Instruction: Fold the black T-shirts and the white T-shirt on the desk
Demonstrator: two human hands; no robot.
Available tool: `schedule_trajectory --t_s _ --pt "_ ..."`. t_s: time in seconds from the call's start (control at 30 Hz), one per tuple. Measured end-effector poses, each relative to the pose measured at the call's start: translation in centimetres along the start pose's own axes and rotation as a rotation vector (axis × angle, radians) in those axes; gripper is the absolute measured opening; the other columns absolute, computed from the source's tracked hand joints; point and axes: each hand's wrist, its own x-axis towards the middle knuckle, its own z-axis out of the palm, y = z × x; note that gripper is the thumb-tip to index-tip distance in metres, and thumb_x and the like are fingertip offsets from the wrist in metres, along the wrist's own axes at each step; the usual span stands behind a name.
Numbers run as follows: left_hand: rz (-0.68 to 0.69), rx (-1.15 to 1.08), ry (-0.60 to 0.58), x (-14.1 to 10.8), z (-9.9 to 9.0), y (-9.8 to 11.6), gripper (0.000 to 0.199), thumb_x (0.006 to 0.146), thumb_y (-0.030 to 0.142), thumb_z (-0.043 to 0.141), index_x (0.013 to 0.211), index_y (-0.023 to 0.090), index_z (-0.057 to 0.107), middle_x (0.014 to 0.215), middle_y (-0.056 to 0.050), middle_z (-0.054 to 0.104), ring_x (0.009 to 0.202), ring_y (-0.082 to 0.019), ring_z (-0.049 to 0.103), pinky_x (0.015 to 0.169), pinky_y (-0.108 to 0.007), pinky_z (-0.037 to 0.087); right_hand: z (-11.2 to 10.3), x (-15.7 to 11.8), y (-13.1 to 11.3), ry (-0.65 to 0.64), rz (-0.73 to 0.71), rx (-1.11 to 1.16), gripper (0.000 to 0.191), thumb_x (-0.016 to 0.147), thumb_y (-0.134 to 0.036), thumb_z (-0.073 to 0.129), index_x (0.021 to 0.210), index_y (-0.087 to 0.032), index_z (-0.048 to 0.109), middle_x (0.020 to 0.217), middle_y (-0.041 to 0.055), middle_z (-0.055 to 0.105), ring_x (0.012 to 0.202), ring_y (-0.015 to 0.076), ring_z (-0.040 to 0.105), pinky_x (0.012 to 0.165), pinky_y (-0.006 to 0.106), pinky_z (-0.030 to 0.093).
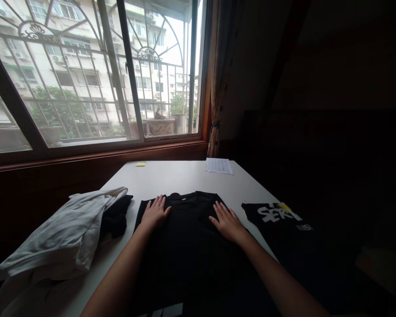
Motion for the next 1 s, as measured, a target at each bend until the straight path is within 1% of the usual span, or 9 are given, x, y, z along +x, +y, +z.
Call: schedule_trajectory --t_s 0.13,0.3,0.57,0.83,1.0 --pt "-0.001 -0.003 0.005 0.0 0.1 -0.1 0.075 0.099 0.062 0.016 0.159 0.017 0.023 0.166 -0.007 0.013 0.154 -0.026 0.008 0.123 -0.050 0.012 0.0 0.0 0.0 -0.001 -0.005 0.001 0.078 0.099 -0.063 0.016 0.160 -0.015 0.018 0.168 0.0035 0.007 0.154 0.0208 0.004 0.124 0.042 0.002" --pt "-0.005 -0.001 -0.001 0.0 0.2 -0.3 0.075 0.099 0.062 0.016 0.159 0.017 0.023 0.166 -0.006 0.011 0.154 -0.025 0.008 0.123 -0.049 0.011 0.3 0.3 0.2 0.007 -0.023 0.001 0.080 0.098 -0.065 0.015 0.161 -0.015 0.017 0.168 0.0035 0.007 0.154 0.0218 0.004 0.124 0.043 0.002" --pt "-0.015 0.005 -0.003 -0.3 -0.1 -0.3 0.076 0.099 0.062 0.015 0.159 0.015 0.022 0.166 -0.007 0.011 0.154 -0.025 0.008 0.123 -0.049 0.012 0.5 0.7 0.4 0.002 -0.040 0.004 0.081 0.098 -0.067 0.013 0.161 -0.015 0.016 0.168 0.0039 0.005 0.154 0.0211 0.003 0.124 0.043 0.001" --pt "-0.032 0.009 -0.005 -0.1 0.0 -1.0 0.076 0.099 0.062 0.016 0.159 0.015 0.023 0.166 -0.007 0.011 0.154 -0.025 0.009 0.123 -0.049 0.011 0.4 1.9 0.1 -0.028 -0.056 0.004 0.083 0.097 -0.069 0.012 0.161 -0.016 0.013 0.168 0.0025 0.003 0.154 0.0205 0.002 0.124 0.042 0.001" --pt "-0.047 0.011 0.001 0.3 0.1 -1.7 0.075 0.099 0.062 0.017 0.159 0.017 0.023 0.166 -0.006 0.011 0.154 -0.025 0.008 0.123 -0.049 0.011 0.2 2.9 -0.3 -0.049 -0.070 -0.004 0.082 0.097 -0.068 0.012 0.161 -0.017 0.012 0.168 0.0031 0.003 0.154 0.0211 0.002 0.124 0.041 0.000"
